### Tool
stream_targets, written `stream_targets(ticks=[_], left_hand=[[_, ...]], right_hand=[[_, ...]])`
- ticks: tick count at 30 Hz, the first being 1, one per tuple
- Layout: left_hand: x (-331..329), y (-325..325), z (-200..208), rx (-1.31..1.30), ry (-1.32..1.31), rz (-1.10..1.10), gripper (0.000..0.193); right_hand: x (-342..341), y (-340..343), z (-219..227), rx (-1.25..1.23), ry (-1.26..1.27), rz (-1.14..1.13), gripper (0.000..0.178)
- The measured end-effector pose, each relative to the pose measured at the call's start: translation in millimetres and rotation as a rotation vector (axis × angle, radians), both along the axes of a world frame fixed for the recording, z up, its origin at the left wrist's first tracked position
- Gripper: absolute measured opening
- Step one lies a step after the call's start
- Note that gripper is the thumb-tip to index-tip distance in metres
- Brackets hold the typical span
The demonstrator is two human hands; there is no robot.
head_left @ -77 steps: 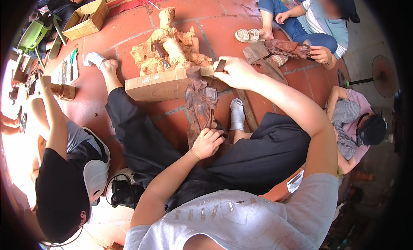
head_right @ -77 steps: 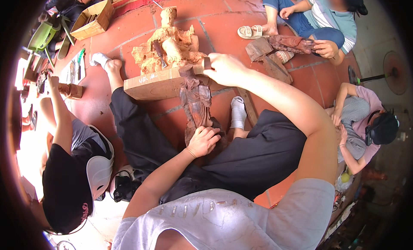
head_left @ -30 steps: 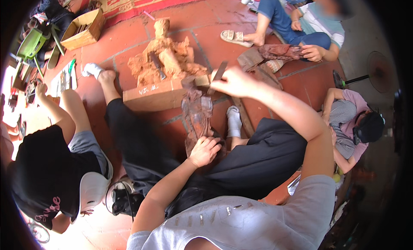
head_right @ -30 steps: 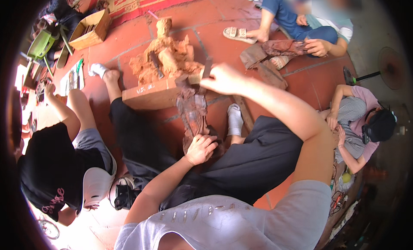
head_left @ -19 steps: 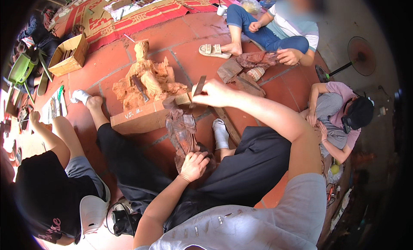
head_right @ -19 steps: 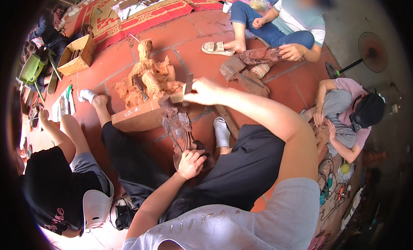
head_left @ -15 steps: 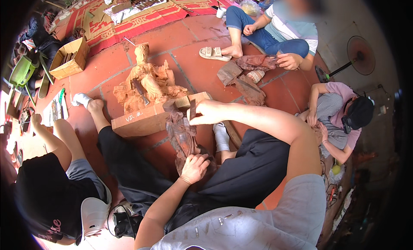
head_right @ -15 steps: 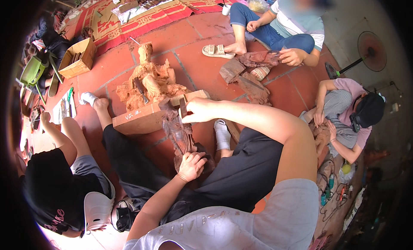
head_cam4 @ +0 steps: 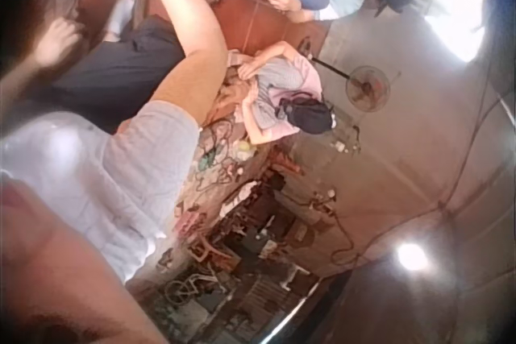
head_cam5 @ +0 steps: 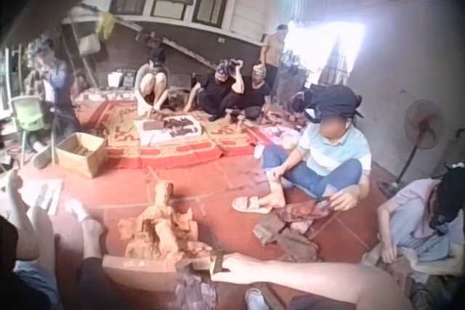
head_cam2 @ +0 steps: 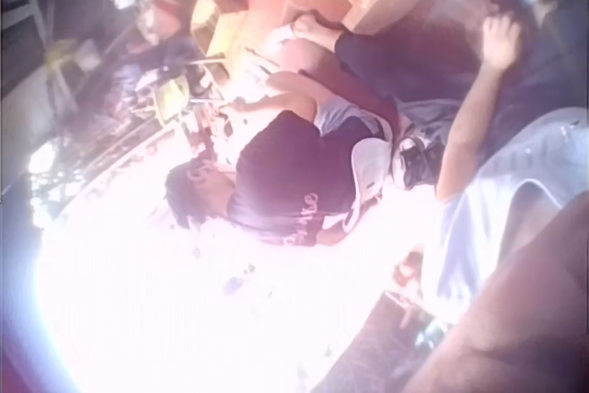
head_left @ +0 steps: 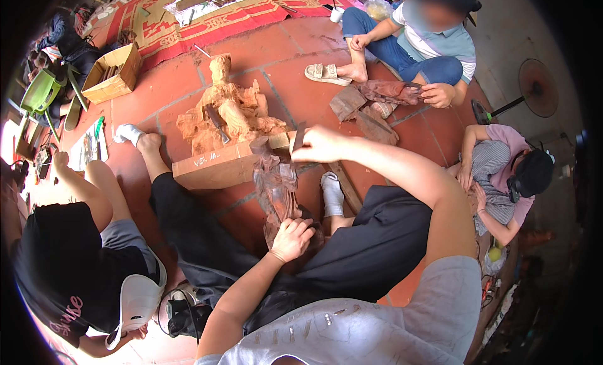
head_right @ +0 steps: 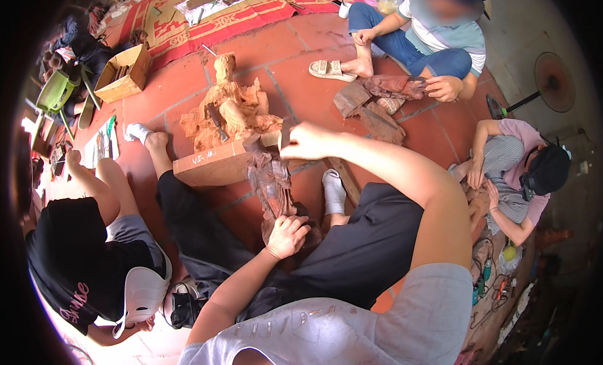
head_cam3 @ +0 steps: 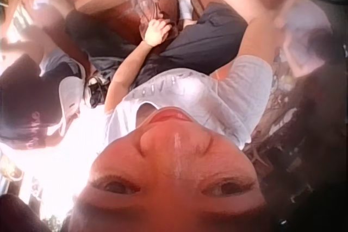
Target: The person carves a wooden figurine using a small carving knife while seated on the floor. They hold the object with one hand and carefully remove wood shavings with the other, occasionally rotating the piece to access different areas.
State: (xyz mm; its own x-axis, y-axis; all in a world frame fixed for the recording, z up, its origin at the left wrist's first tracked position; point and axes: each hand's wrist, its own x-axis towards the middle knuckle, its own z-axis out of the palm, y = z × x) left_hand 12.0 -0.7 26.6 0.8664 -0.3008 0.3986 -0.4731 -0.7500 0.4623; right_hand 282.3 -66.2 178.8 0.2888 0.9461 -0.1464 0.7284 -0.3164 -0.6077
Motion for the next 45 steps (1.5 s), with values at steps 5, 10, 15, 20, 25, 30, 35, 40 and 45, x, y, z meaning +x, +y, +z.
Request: stream_targets(ticks=[5,10,15,20,25,30,35,40,45], left_hand=[[-3.2,-0.3,-5.4,-0.006,-0.006,-0.005,0.032],[-2.2,1.2,-2.8,-0.020,0.002,-0.014,0.030],[-1.5,1.4,-0.3,-0.030,0.008,-0.027,0.031],[-3.4,1.5,-2.6,-0.013,0.006,-0.013,0.032],[-3.3,1.5,-1.1,0.003,0.003,-0.010,0.032],[-4.1,1.4,-4.9,0.005,0.014,-0.012,0.031],[0.6,-1.8,-1.8,-0.004,-0.013,-0.007,0.031],[-0.1,2.2,-5.6,0.011,-0.008,0.003,0.031],[-0.4,0.8,-4.3,-0.008,0.014,-0.010,0.031]], right_hand=[[-0.9,-5.7,24.7,0.172,0.119,0.012,0.017],[-12.5,-0.5,2.4,-0.100,0.155,0.083,0.023],[4.7,-5.5,28.6,0.075,0.099,-0.081,0.019],[-22.7,-2.0,11.3,-0.081,0.118,0.153,0.019],[4.4,-7.3,11.7,0.062,0.075,-0.027,0.017],[-18.3,-3.6,15.3,-0.029,0.211,0.084,0.020],[2.3,-3.7,0.6,-0.054,0.021,0.075,0.023],[8.2,-5.2,23.4,0.122,0.188,-0.101,0.018],[-12.0,0.4,2.3,-0.089,0.230,0.002,0.022]])
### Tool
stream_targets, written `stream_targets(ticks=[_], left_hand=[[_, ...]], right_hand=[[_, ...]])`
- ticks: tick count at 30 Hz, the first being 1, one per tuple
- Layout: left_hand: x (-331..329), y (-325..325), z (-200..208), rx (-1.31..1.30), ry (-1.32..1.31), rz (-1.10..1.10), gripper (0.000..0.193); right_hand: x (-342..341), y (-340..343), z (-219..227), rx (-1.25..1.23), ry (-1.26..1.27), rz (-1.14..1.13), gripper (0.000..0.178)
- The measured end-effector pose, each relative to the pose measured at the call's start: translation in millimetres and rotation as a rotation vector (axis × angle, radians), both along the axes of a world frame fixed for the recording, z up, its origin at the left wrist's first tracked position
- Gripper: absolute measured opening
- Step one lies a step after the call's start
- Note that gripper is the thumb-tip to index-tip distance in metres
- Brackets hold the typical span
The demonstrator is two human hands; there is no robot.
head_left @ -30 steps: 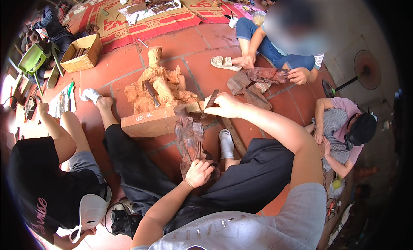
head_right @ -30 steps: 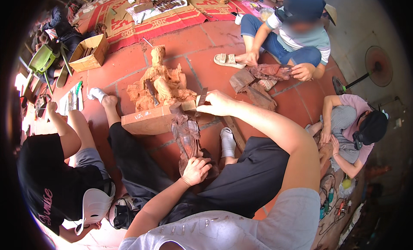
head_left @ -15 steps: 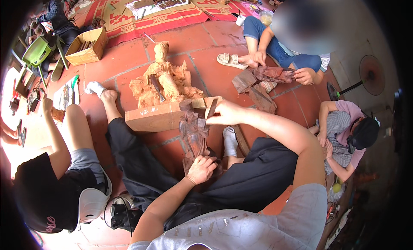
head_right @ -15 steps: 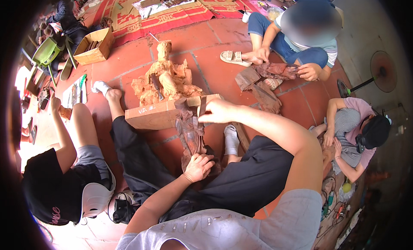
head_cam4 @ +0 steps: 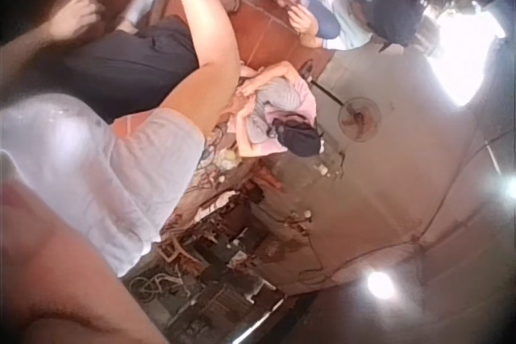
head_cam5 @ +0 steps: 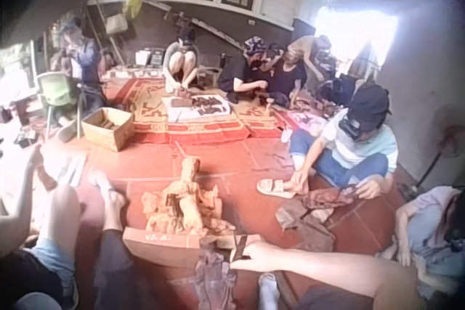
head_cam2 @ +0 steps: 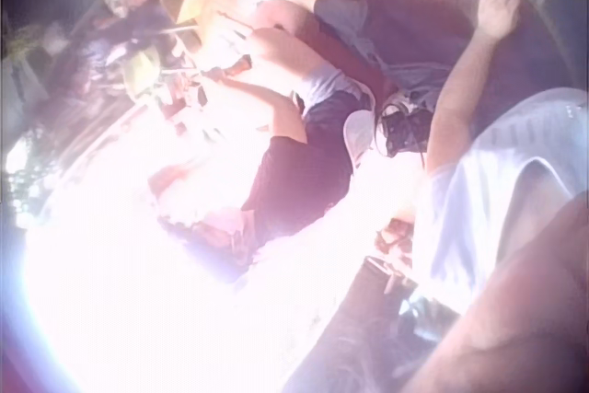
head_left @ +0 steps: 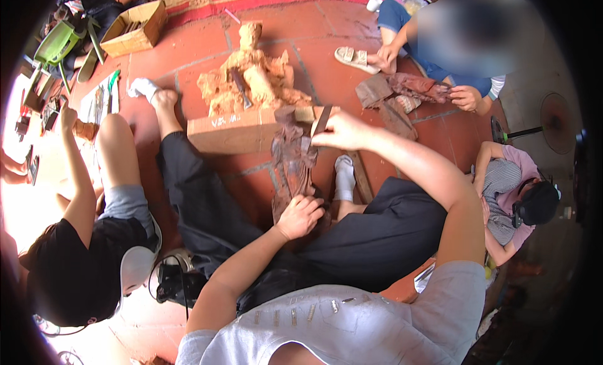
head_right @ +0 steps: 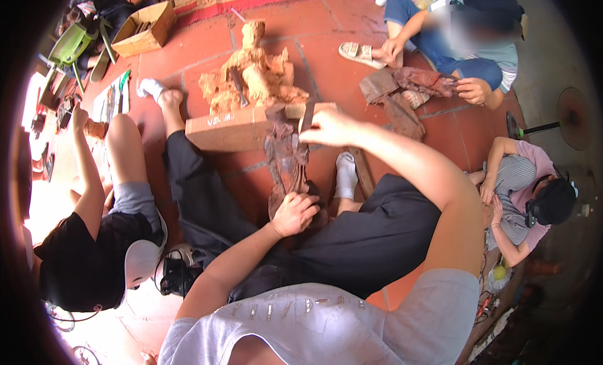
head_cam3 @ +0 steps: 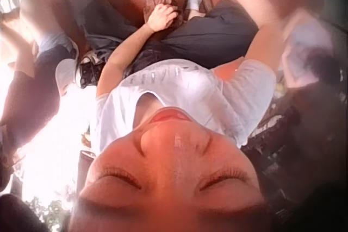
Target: The person carves a wooden figurine using a small carving knife while seated on the floor. They hold the object with one hand and carefully remove wood shavings with the other, occasionally rotating the piece to access different areas.
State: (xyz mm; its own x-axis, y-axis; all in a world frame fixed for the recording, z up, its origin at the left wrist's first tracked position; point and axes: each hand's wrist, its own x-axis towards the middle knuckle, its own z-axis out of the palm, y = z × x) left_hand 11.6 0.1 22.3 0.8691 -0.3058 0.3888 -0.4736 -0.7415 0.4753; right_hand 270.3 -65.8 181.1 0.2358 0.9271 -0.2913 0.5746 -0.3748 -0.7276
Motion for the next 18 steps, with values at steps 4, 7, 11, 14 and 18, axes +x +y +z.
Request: stream_targets(ticks=[4,7,11,14,18], left_hand=[[-4.4,0.2,0.6,-0.004,0.001,0.014,0.031],[-1.7,-0.2,-4.9,0.019,-0.011,0.016,0.031],[0.6,1.2,1.2,0.000,0.004,0.002,0.030],[-2.9,0.6,-0.8,-0.006,-0.002,0.010,0.030],[-0.3,1.5,0.6,-0.006,-0.043,0.009,0.031]], right_hand=[[7.6,3.8,20.5,0.081,-0.129,-0.129,0.022],[-8.5,1.1,15.5,0.049,-0.008,-0.006,0.022],[8.6,0.9,-2.0,0.041,-0.085,0.009,0.022],[15.0,0.6,16.7,0.126,-0.123,-0.109,0.016],[-4.1,-3.8,9.8,0.142,-0.083,0.140,0.017]])
